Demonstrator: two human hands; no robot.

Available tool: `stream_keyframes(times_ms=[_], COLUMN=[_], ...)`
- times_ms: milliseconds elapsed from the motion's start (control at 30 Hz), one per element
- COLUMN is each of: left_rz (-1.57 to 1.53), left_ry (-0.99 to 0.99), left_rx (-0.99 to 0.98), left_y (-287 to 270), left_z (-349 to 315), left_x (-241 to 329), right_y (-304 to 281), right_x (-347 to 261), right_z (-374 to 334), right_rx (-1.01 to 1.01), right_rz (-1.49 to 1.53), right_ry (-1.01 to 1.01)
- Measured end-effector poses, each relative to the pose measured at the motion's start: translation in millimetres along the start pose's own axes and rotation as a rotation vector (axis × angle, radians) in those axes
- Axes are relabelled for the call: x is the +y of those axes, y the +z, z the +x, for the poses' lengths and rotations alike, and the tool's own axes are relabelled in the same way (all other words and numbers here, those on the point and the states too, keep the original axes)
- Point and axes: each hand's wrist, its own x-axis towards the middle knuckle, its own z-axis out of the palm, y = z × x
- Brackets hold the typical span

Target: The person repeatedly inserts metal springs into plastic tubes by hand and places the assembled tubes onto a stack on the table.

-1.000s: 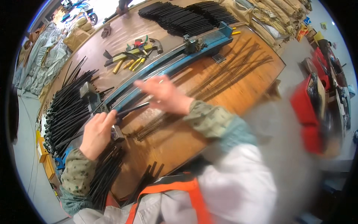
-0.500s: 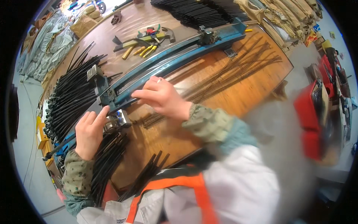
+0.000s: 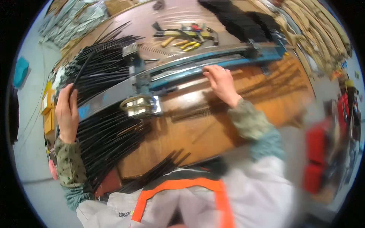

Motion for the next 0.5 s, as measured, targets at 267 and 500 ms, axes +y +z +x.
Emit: stream_keyframes(times_ms=[267,500], left_rz=[-0.143,-0.066], left_ry=[-0.063,-0.219], left_rx=[0.039,-0.019], left_y=[-20,-36], left_z=[-17,-81], left_x=[-9,-55], right_y=[87,136], right_x=[-129,-139], right_z=[137,147], right_rx=[-0.225,-0.237], right_rz=[0.695,0.416], right_ry=[-0.22,-0.388])
